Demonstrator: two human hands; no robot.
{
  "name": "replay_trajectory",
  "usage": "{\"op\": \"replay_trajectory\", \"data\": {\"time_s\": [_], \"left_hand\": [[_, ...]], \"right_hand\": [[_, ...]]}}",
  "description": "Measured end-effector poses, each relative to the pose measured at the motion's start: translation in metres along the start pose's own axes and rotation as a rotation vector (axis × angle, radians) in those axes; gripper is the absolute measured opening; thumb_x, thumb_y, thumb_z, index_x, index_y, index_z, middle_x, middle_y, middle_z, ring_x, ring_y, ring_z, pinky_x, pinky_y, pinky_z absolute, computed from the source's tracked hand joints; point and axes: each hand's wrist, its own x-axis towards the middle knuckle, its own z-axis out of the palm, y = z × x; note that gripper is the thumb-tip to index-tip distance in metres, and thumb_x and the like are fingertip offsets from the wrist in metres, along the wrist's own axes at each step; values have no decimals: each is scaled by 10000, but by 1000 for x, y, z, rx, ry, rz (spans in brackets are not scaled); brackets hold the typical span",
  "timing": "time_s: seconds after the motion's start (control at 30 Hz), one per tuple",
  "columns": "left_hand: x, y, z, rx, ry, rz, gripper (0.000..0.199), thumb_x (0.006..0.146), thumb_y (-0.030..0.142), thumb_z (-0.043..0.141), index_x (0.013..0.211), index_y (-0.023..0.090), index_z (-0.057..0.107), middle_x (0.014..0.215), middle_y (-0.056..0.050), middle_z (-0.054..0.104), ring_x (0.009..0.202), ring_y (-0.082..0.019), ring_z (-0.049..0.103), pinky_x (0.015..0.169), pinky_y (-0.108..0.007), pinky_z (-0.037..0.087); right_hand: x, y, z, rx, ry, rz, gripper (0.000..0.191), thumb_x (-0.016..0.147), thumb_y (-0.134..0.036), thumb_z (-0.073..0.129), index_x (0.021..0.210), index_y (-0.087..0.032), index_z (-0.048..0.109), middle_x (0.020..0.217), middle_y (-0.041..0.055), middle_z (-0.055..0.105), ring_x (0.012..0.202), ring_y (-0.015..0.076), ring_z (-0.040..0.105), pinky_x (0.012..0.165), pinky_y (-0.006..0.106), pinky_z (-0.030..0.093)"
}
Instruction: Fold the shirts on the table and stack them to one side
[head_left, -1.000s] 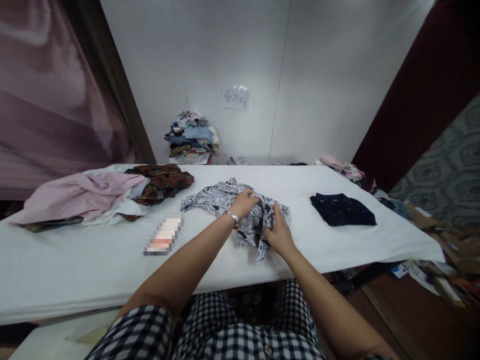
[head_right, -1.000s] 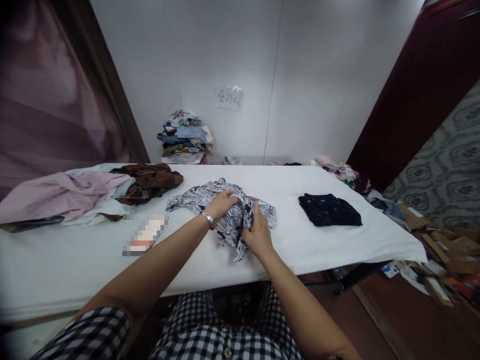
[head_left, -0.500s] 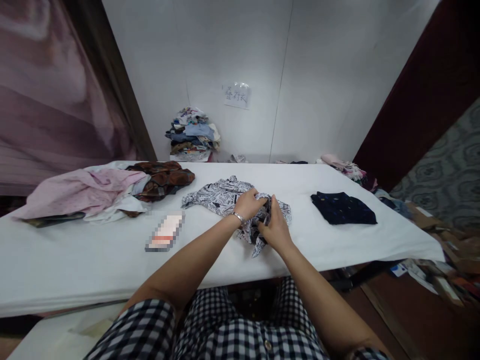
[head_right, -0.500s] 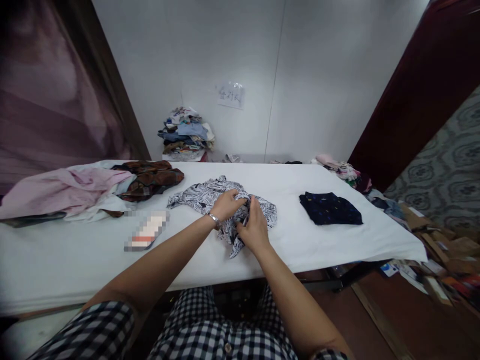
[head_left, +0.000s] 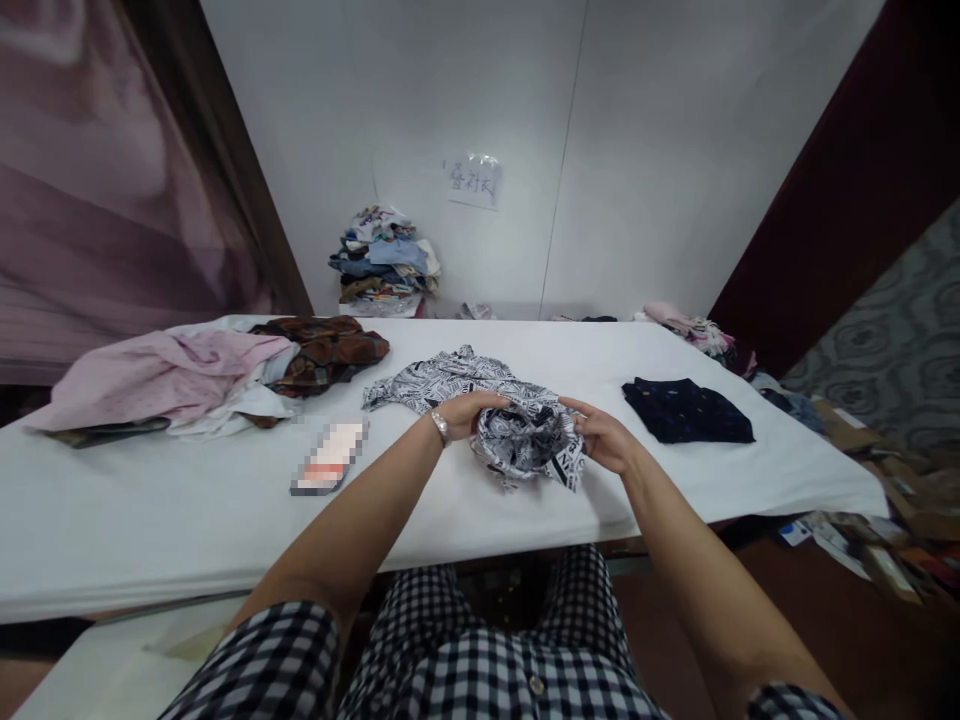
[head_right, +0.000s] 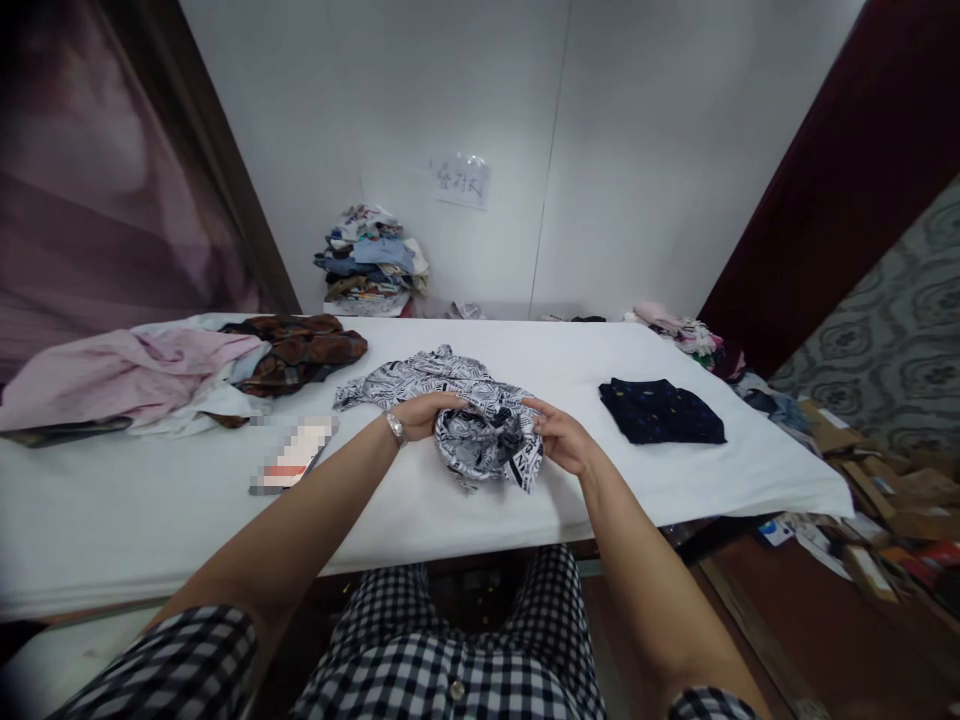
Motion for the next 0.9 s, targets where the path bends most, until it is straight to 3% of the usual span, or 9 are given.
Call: {"op": "replay_trajectory", "data": {"time_s": [0.13, 0.3, 0.4, 0.47, 0.67, 0.73, 0.8, 0.87, 0.9], "left_hand": [[5, -16, -5, -253, -26, -72, 309, 718, 396, 690, 895, 144, 663, 782, -71, 722, 735, -208, 670, 753, -336, 498], [19, -25, -8, -288, 242, -64, 216, 817, 364, 583, 860, 156, 621, 788, -53, 705, 591, -154, 626, 616, -287, 499], [24, -28, -9, -175, 422, -4, 161, 830, 312, 553, 801, 157, 583, 875, -79, 698, 653, -140, 640, 653, -266, 508], [24, -34, -11, -97, 493, 18, 154, 825, 316, 560, 822, 163, 580, 901, -80, 691, 691, -143, 645, 670, -268, 508], [5, -66, -29, 243, 728, 85, 241, 752, 289, 640, 975, 202, 608, 974, -50, 674, 821, -168, 627, 710, -272, 466], [-9, -77, -33, 339, 749, 88, 174, 734, 254, 637, 901, 203, 634, 913, -37, 679, 846, -182, 623, 756, -283, 459], [-23, -85, -32, 469, 730, 80, 105, 694, 213, 648, 799, 208, 655, 872, -30, 682, 874, -203, 619, 816, -299, 450], [-35, -90, -28, 710, 656, 92, 148, 660, 184, 651, 803, 218, 670, 939, -34, 681, 931, -220, 607, 874, -308, 433], [-39, -92, -24, 854, 601, 109, 193, 657, 191, 650, 846, 220, 673, 997, -42, 672, 967, -230, 596, 896, -314, 425]], "right_hand": [[11, 17, -9, 206, 47, 14, 520, 596, -99, 632, 1100, -226, 641, 908, -8, 703, 733, 125, 632, 695, 242, 504], [20, 39, -14, 217, 213, -12, 404, 700, -240, 626, 1104, -241, 632, 927, 22, 717, 784, 189, 662, 675, 313, 526], [18, 57, -24, 64, 320, -53, 468, 673, -252, 649, 1139, -230, 616, 950, 46, 720, 789, 209, 665, 656, 329, 519], [13, 70, -34, -52, 340, -96, 549, 617, -200, 657, 1163, -220, 612, 1016, 59, 715, 862, 221, 664, 730, 348, 520], [-5, 89, -50, -547, 184, -190, 704, 636, -234, 642, 1330, -236, 516, 1239, 76, 630, 1152, 250, 567, 977, 423, 431], [-7, 86, -49, -749, 131, -262, 590, 662, -261, 648, 1249, -231, 592, 1270, 77, 609, 1190, 257, 531, 1029, 437, 384], [-5, 81, -45, -910, 47, -346, 337, 699, -262, 626, 1026, -226, 702, 1198, 69, 646, 1169, 260, 530, 1062, 446, 341], [0, 74, -41, -976, 9, -420, 162, 748, -269, 574, 808, -220, 716, 1100, 66, 678, 1130, 257, 538, 1062, 442, 332], [2, 71, -38, -969, 25, -451, 169, 769, -285, 549, 757, -218, 703, 1068, 66, 682, 1110, 254, 543, 1049, 433, 341]]}}
